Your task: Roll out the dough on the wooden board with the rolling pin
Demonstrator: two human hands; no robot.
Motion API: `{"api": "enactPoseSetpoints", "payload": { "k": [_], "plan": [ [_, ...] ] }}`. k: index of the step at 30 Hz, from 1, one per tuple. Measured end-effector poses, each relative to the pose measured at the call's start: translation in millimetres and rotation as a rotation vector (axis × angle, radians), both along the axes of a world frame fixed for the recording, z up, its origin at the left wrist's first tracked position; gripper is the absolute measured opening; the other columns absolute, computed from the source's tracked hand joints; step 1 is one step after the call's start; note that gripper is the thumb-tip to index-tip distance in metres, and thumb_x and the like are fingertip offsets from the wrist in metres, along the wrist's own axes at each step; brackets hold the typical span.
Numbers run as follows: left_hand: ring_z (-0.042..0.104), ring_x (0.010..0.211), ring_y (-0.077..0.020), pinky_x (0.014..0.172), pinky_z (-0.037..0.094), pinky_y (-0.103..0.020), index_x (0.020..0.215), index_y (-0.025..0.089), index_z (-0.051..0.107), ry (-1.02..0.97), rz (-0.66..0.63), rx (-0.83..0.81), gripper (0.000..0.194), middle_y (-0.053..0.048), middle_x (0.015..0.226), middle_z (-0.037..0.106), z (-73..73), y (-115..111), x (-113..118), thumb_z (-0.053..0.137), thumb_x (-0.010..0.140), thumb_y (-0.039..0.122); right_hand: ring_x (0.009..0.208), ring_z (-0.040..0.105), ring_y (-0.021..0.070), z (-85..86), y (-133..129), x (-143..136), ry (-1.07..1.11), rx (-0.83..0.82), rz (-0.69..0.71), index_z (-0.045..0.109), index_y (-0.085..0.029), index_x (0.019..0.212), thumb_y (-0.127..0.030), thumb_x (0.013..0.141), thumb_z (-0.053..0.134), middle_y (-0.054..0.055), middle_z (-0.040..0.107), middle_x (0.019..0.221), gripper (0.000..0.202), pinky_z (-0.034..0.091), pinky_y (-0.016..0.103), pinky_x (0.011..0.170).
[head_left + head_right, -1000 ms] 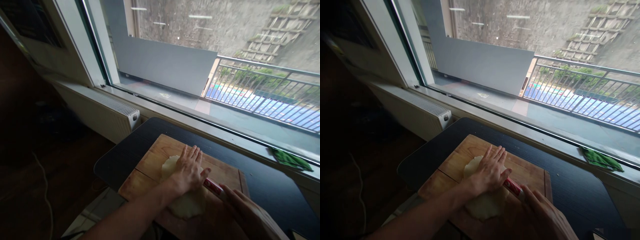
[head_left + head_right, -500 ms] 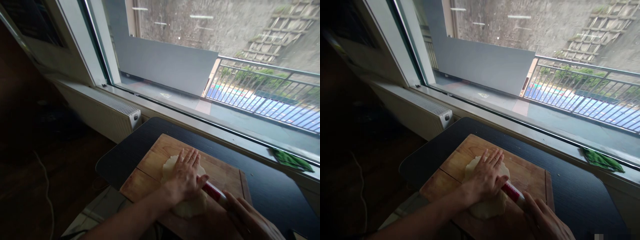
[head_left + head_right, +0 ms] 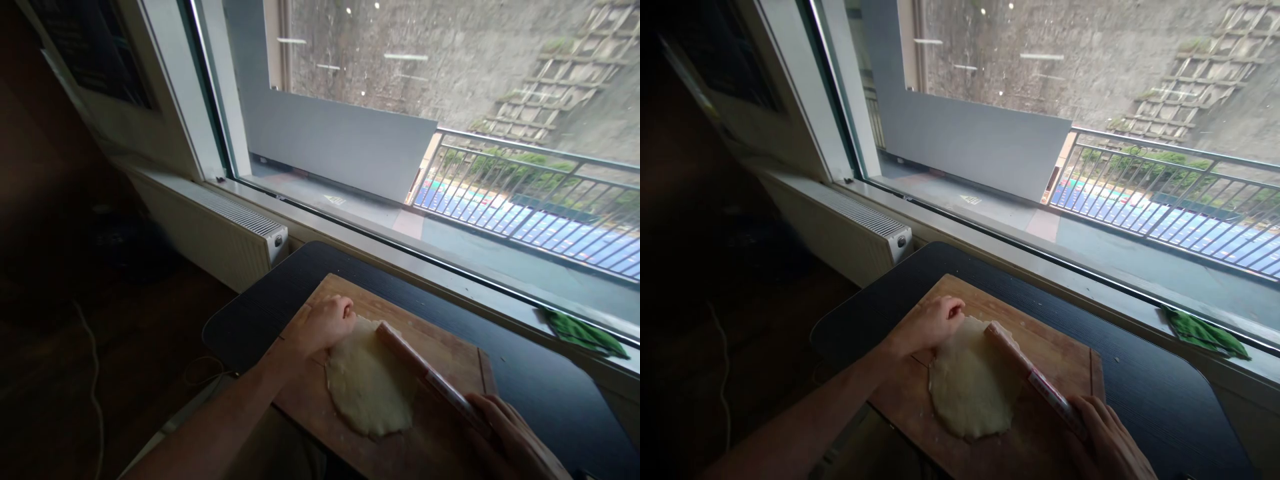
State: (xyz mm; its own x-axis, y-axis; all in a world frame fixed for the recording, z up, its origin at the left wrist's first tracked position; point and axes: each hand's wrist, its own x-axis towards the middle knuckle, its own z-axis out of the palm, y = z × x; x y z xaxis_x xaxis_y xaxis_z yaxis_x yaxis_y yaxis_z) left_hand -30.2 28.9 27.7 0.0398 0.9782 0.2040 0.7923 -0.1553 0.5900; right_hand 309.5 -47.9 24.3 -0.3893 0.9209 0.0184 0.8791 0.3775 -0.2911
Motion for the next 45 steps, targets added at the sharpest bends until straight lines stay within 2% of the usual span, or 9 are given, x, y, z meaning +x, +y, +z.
{"api": "enactPoseSetpoints", "payload": {
  "k": [6, 11, 15, 19, 22, 26, 35, 40, 45],
  "plan": [
    [0.061, 0.08, -0.026, 0.073, 0.043, -0.033, 0.076, 0.017, 0.062, 0.219, -0.083, -0.193, 0.02, -0.009, 0.08, 0.067, 7.6, 5, 17, 0.06, 0.065, 0.034, 0.092, 0.059, 0.0186, -0.5, 20, -46, -0.005, 0.019, 0.003, 0.057, -0.028, 0.102, -0.038, 0.084, 0.043, 0.003, 0.061, 0.098, 0.025, 0.047, 0.029, 0.075],
    [0.061, 0.072, -0.0211, 0.064, 0.044, -0.029, 0.071, 0.018, 0.059, -0.001, -0.097, -0.197, 0.014, -0.004, 0.073, 0.065, 3.4, 1, 18, 0.056, 0.069, 0.032, 0.081, 0.059, 0.0166, 2.0, 24, -60, 0.049, -0.031, -0.087, 0.055, -0.026, 0.102, -0.036, 0.083, 0.042, 0.001, 0.059, 0.092, 0.025, 0.045, 0.027, 0.066],
    [0.061, 0.079, -0.0155, 0.07, 0.046, -0.026, 0.094, 0.02, 0.057, -0.334, 0.111, -0.056, 0.018, -0.002, 0.087, 0.065, -18.4, -22, 17, 0.05, 0.079, 0.026, 0.082, 0.057, 0.0163, 16.0, 24, -63, 0.003, -0.047, -0.018, 0.059, -0.025, 0.092, -0.034, 0.082, 0.045, 0.001, 0.058, 0.091, 0.02, 0.043, 0.028, 0.069],
    [0.061, 0.082, -0.0147, 0.074, 0.047, -0.026, 0.124, 0.023, 0.043, -0.419, 0.168, 0.018, 0.048, -0.001, 0.093, 0.063, -29.5, -39, 14, 0.052, 0.077, 0.019, 0.091, 0.055, 0.0168, 28.1, 33, -96, 0.035, -0.044, 0.043, 0.06, -0.028, 0.1, -0.041, 0.087, 0.04, 0.002, 0.058, 0.099, 0.027, 0.041, 0.029, 0.078],
    [0.062, 0.072, -0.0141, 0.069, 0.048, -0.026, 0.129, 0.021, 0.038, -0.435, 0.197, 0.023, 0.049, 0.001, 0.078, 0.062, -29.7, -41, 13, 0.047, 0.08, 0.019, 0.099, 0.052, 0.0186, 21.4, 53, -135, 0.044, 0.064, -0.034, 0.059, -0.029, 0.104, -0.045, 0.091, 0.029, 0.004, 0.057, 0.106, 0.037, 0.04, 0.033, 0.083],
    [0.062, 0.081, -0.0155, 0.075, 0.049, -0.028, 0.13, 0.022, 0.037, -0.445, 0.203, 0.098, 0.049, -0.001, 0.086, 0.064, -30.4, -41, 15, 0.046, 0.081, 0.019, 0.119, 0.039, 0.0248, 2.6, 88, -168, -0.047, 0.186, -0.167, 0.054, -0.024, 0.116, -0.045, 0.092, 0.022, 0.008, 0.049, 0.124, 0.044, 0.03, 0.044, 0.096],
    [0.06, 0.092, -0.0154, 0.084, 0.047, -0.029, 0.131, 0.024, 0.036, -0.503, 0.142, 0.129, 0.051, -0.003, 0.101, 0.062, -39.2, -45, 18, 0.046, 0.081, 0.015, 0.136, 0.01, 0.0218, -6.4, 81, -170, -0.188, 0.159, -0.104, 0.041, -0.017, 0.133, -0.043, 0.093, 0.015, 0.006, 0.032, 0.143, 0.054, 0.012, 0.042, 0.108],
    [0.06, 0.092, -0.0156, 0.085, 0.047, -0.029, 0.13, 0.024, 0.037, -0.516, 0.139, 0.133, 0.049, -0.003, 0.101, 0.062, -35.2, -46, 18, 0.046, 0.082, 0.015, 0.135, 0.016, 0.0277, -3.7, 96, -170, -0.198, 0.037, -0.239, 0.053, -0.019, 0.122, -0.044, 0.092, 0.014, 0.01, 0.032, 0.143, 0.054, 0.018, 0.05, 0.104],
    [0.061, 0.088, -0.0156, 0.084, 0.048, -0.03, 0.129, 0.023, 0.039, -0.509, 0.149, 0.136, 0.048, -0.003, 0.097, 0.063, -34.5, -46, 19, 0.046, 0.082, 0.015, 0.137, 0.006, 0.0211, -9.1, 74, -176, -0.222, 0.243, -0.077, 0.035, -0.014, 0.136, -0.039, 0.093, 0.017, 0.008, 0.027, 0.146, 0.053, 0.007, 0.043, 0.109]
  ]
}}
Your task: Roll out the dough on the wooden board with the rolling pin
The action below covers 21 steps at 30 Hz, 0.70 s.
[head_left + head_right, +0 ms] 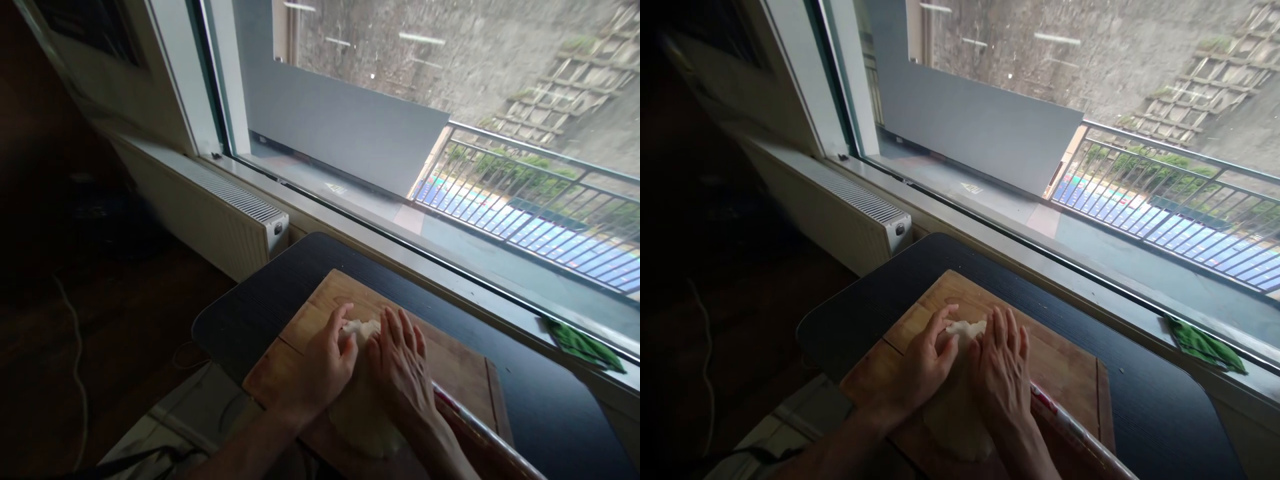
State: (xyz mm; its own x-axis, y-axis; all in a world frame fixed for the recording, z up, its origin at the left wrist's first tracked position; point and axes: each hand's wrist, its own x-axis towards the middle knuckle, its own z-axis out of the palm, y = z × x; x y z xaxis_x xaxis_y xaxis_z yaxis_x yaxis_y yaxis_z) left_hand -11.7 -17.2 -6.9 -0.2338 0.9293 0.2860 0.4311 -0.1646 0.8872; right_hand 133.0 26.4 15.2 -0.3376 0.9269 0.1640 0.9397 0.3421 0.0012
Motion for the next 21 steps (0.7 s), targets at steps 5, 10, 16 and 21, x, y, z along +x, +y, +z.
{"api": "enactPoseSetpoints", "payload": {
  "k": [5, 10, 16, 21],
  "plan": [
    [0.061, 0.088, -0.0158, 0.082, 0.048, -0.029, 0.129, 0.023, 0.038, 0.003, -0.011, -0.009, 0.049, -0.003, 0.098, 0.063, -0.4, 1, -1, 0.047, 0.082, 0.017, 0.135, 0.016, 0.0281, 1.8, 20, 3, 0.029, -0.084, -0.152, 0.051, -0.016, 0.123, -0.043, 0.093, 0.017, 0.012, 0.034, 0.142, 0.053, 0.016, 0.049, 0.105],
    [0.062, 0.086, -0.0147, 0.08, 0.048, -0.027, 0.128, 0.022, 0.04, -0.021, -0.009, -0.016, 0.046, -0.003, 0.096, 0.064, -0.5, -2, 2, 0.046, 0.082, 0.017, 0.136, 0.01, 0.0232, -4.4, 16, 0, 0.034, 0.024, -0.037, 0.043, -0.017, 0.13, -0.041, 0.093, 0.016, 0.008, 0.034, 0.142, 0.052, 0.01, 0.045, 0.107],
    [0.062, 0.087, -0.0173, 0.077, 0.048, -0.027, 0.124, 0.021, 0.045, 0.065, -0.026, -0.156, 0.042, -0.005, 0.094, 0.066, 9.6, 13, -8, 0.048, 0.082, 0.025, 0.111, 0.046, 0.0238, 5.8, 48, 20, 0.076, 0.062, -0.128, 0.061, -0.019, 0.096, -0.041, 0.093, 0.02, 0.012, 0.052, 0.121, 0.046, 0.034, 0.038, 0.087],
    [0.061, 0.095, -0.0246, 0.078, 0.047, -0.03, 0.129, 0.022, 0.044, 0.217, -0.289, -0.276, 0.067, -0.008, 0.103, 0.065, 27.2, 40, -9, 0.066, 0.066, 0.027, 0.075, 0.055, 0.0158, 7.7, 31, 40, 0.1, 0.059, -0.081, 0.055, -0.023, 0.08, -0.047, 0.092, 0.025, 0.002, 0.062, 0.078, 0.04, 0.034, 0.027, 0.064]
  ]
}}
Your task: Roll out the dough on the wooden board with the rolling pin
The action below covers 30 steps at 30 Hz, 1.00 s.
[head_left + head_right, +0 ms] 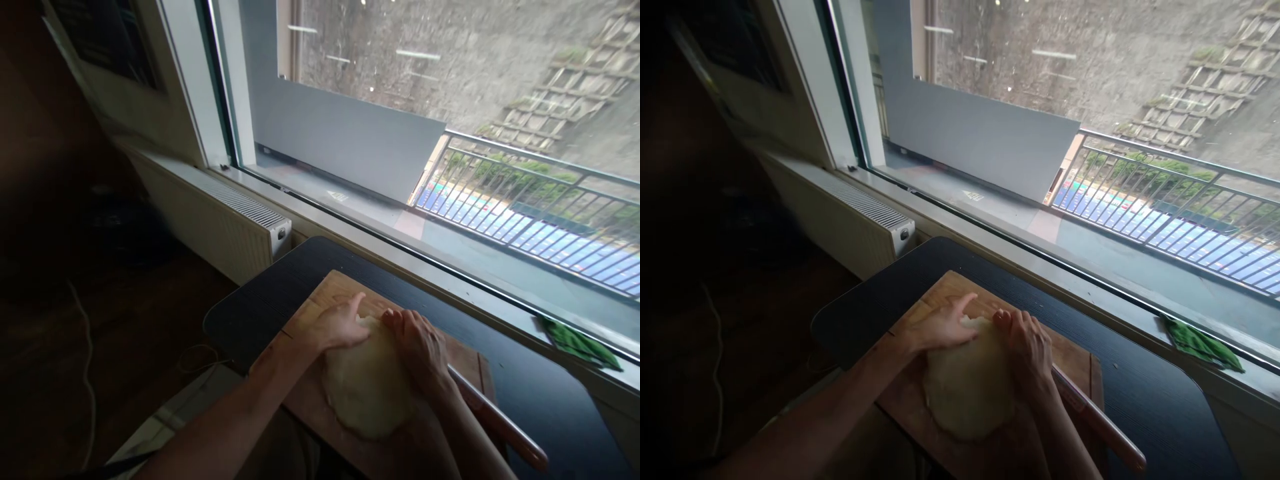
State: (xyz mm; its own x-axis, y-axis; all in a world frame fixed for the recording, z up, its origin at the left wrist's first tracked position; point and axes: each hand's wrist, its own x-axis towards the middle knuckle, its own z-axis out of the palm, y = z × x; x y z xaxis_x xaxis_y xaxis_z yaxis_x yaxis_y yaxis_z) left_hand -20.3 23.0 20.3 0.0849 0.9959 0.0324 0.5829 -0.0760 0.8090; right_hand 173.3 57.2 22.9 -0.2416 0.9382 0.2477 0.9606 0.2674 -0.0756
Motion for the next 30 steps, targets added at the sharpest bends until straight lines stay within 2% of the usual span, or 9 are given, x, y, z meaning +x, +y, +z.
{"api": "enactPoseSetpoints", "payload": {
  "k": [2, 6, 10, 15, 18, 21, 23, 26, 30],
  "plan": [
    [0.06, 0.097, -0.0216, 0.081, 0.047, -0.028, 0.13, 0.025, 0.042, -0.087, -0.033, 0.037, 0.066, -0.006, 0.108, 0.064, -0.1, -1, 9, 0.063, 0.068, 0.02, 0.066, 0.054, 0.0147, -0.1, -12, 9, 0.02, -0.028, -0.014, 0.052, -0.024, 0.076, -0.049, 0.092, 0.024, 0.0, 0.061, 0.07, 0.041, 0.03, 0.026, 0.057],
    [0.055, 0.106, -0.0165, 0.09, 0.044, -0.027, 0.128, 0.025, 0.04, -0.228, 0.19, 0.192, 0.053, -0.004, 0.12, 0.057, -12.3, -26, 28, 0.052, 0.078, 0.015, 0.052, 0.048, 0.0121, 1.3, -30, 21, 0.045, -0.078, -0.019, 0.049, -0.024, 0.071, -0.046, 0.094, 0.021, -0.003, 0.057, 0.061, 0.043, 0.025, 0.026, 0.052],
    [0.057, 0.105, -0.0183, 0.089, 0.046, -0.03, 0.135, 0.028, 0.032, -0.112, 0.23, 0.184, 0.064, -0.003, 0.119, 0.058, -22.3, -48, 32, 0.053, 0.077, 0.015, 0.074, 0.053, 0.0138, 2.9, -33, 7, 0.06, -0.075, 0.059, 0.052, -0.023, 0.077, -0.04, 0.094, 0.023, 0.001, 0.059, 0.078, 0.038, 0.033, 0.026, 0.066],
    [0.051, 0.114, -0.0209, 0.094, 0.043, -0.035, 0.139, 0.025, 0.024, -0.067, 0.24, 0.268, 0.069, -0.006, 0.132, 0.048, -27.6, -48, 31, 0.052, 0.076, 0.015, 0.103, 0.048, 0.0212, 6.3, -4, -15, 0.076, -0.104, -0.08, 0.054, -0.023, 0.109, -0.04, 0.092, 0.02, 0.008, 0.053, 0.114, 0.041, 0.034, 0.035, 0.085],
    [0.049, 0.117, -0.0195, 0.096, 0.043, -0.035, 0.139, 0.023, 0.024, -0.1, 0.224, 0.277, 0.066, -0.007, 0.132, 0.048, -28.7, -47, 30, 0.05, 0.079, 0.015, 0.117, 0.04, 0.0229, 2.4, -2, -19, 0.071, -0.122, -0.074, 0.049, -0.023, 0.121, -0.039, 0.092, 0.019, 0.008, 0.048, 0.125, 0.045, 0.031, 0.038, 0.093],
    [0.048, 0.118, -0.018, 0.097, 0.042, -0.034, 0.138, 0.024, 0.026, -0.136, 0.207, 0.281, 0.063, -0.006, 0.133, 0.047, -29.0, -49, 30, 0.048, 0.08, 0.015, 0.131, 0.023, 0.0218, -2.7, -6, -19, 0.033, -0.108, -0.027, 0.047, -0.025, 0.125, -0.037, 0.092, 0.021, 0.004, 0.042, 0.134, 0.044, 0.02, 0.04, 0.103],
    [0.049, 0.117, -0.0176, 0.097, 0.042, -0.033, 0.138, 0.025, 0.026, -0.142, 0.212, 0.287, 0.063, -0.005, 0.133, 0.047, -30.4, -49, 31, 0.049, 0.08, 0.015, 0.134, 0.017, 0.0234, -3.4, 1, -18, 0.013, -0.13, -0.069, 0.046, -0.024, 0.127, -0.037, 0.091, 0.022, 0.005, 0.037, 0.138, 0.045, 0.017, 0.044, 0.105],
    [0.048, 0.117, -0.0172, 0.098, 0.041, -0.033, 0.137, 0.025, 0.026, -0.145, 0.234, 0.294, 0.064, -0.004, 0.134, 0.046, -34.6, -48, 33, 0.05, 0.079, 0.014, 0.132, 0.022, 0.0263, -2.7, 12, -19, 0.021, -0.197, -0.17, 0.044, -0.019, 0.13, -0.038, 0.091, 0.019, 0.011, 0.035, 0.139, 0.049, 0.022, 0.047, 0.102],
    [0.046, 0.119, -0.0162, 0.101, 0.039, -0.033, 0.137, 0.025, 0.025, -0.15, 0.226, 0.301, 0.064, -0.003, 0.134, 0.045, -35.3, -48, 33, 0.048, 0.079, 0.012, 0.135, 0.016, 0.0218, -4.7, 4, -22, 0.009, -0.139, -0.079, 0.042, -0.024, 0.131, -0.037, 0.092, 0.017, 0.005, 0.034, 0.141, 0.048, 0.017, 0.044, 0.106]
  ]
}}
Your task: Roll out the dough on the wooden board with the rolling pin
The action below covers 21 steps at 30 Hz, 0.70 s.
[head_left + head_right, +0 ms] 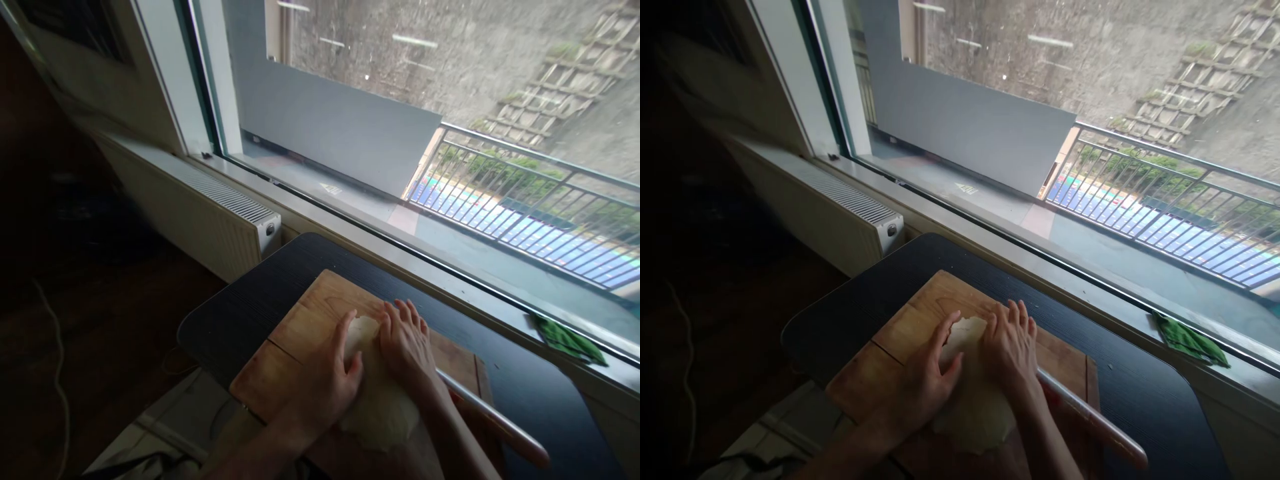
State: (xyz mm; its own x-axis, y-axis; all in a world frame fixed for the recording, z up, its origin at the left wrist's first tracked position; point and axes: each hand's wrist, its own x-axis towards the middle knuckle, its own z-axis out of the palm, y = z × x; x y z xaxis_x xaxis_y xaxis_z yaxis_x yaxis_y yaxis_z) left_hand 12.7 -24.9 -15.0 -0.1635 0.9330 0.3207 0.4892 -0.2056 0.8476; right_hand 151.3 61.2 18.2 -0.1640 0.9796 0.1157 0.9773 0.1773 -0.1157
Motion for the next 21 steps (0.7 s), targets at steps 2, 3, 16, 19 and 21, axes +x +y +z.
{"api": "enactPoseSetpoints", "payload": {
  "k": [2, 3, 16, 19, 21],
  "plan": [
    [0.045, 0.12, -0.0167, 0.101, 0.039, -0.034, 0.137, 0.025, 0.026, 0.014, -0.036, -0.006, 0.063, -0.003, 0.135, 0.045, 3.9, -1, -2, 0.048, 0.08, 0.013, 0.136, 0.011, 0.0212, -0.3, -1, 0, -0.011, 0.031, 0.026, 0.042, -0.025, 0.131, -0.037, 0.093, 0.016, 0.004, 0.033, 0.142, 0.048, 0.013, 0.044, 0.107],
    [0.045, 0.121, -0.0173, 0.101, 0.039, -0.034, 0.137, 0.025, 0.026, 0.022, -0.052, -0.01, 0.063, -0.004, 0.135, 0.044, 6.1, -2, -3, 0.048, 0.08, 0.013, 0.136, 0.012, 0.0224, 0.1, 1, 0, -0.016, -0.004, 0.011, 0.042, -0.024, 0.131, -0.037, 0.092, 0.018, 0.005, 0.032, 0.142, 0.047, 0.014, 0.045, 0.106],
    [0.044, 0.121, -0.0186, 0.102, 0.038, -0.036, 0.136, 0.026, 0.027, -0.014, -0.022, -0.006, 0.063, -0.004, 0.136, 0.043, 3.8, -1, 0, 0.048, 0.079, 0.013, 0.133, 0.018, 0.0276, 0.7, 18, 0, 0.02, -0.059, -0.093, 0.045, -0.021, 0.129, -0.041, 0.091, 0.018, 0.011, 0.034, 0.14, 0.05, 0.02, 0.051, 0.103],
    [0.044, 0.121, -0.0182, 0.101, 0.039, -0.035, 0.137, 0.025, 0.026, -0.026, -0.031, -0.01, 0.063, -0.005, 0.135, 0.043, 3.5, -1, 0, 0.047, 0.079, 0.013, 0.133, 0.019, 0.0269, -2.2, 22, -3, 0.026, -0.065, -0.095, 0.042, -0.02, 0.131, -0.041, 0.091, 0.017, 0.011, 0.033, 0.14, 0.051, 0.021, 0.05, 0.102],
    [0.045, 0.12, -0.018, 0.1, 0.039, -0.034, 0.137, 0.025, 0.026, -0.024, -0.028, -0.007, 0.062, -0.005, 0.135, 0.044, 2.3, -2, 0, 0.047, 0.08, 0.014, 0.135, 0.014, 0.0229, -5.0, 14, -7, 0.012, -0.036, -0.047, 0.042, -0.026, 0.131, -0.041, 0.092, 0.017, 0.004, 0.032, 0.142, 0.049, 0.016, 0.046, 0.105]
  ]
}}
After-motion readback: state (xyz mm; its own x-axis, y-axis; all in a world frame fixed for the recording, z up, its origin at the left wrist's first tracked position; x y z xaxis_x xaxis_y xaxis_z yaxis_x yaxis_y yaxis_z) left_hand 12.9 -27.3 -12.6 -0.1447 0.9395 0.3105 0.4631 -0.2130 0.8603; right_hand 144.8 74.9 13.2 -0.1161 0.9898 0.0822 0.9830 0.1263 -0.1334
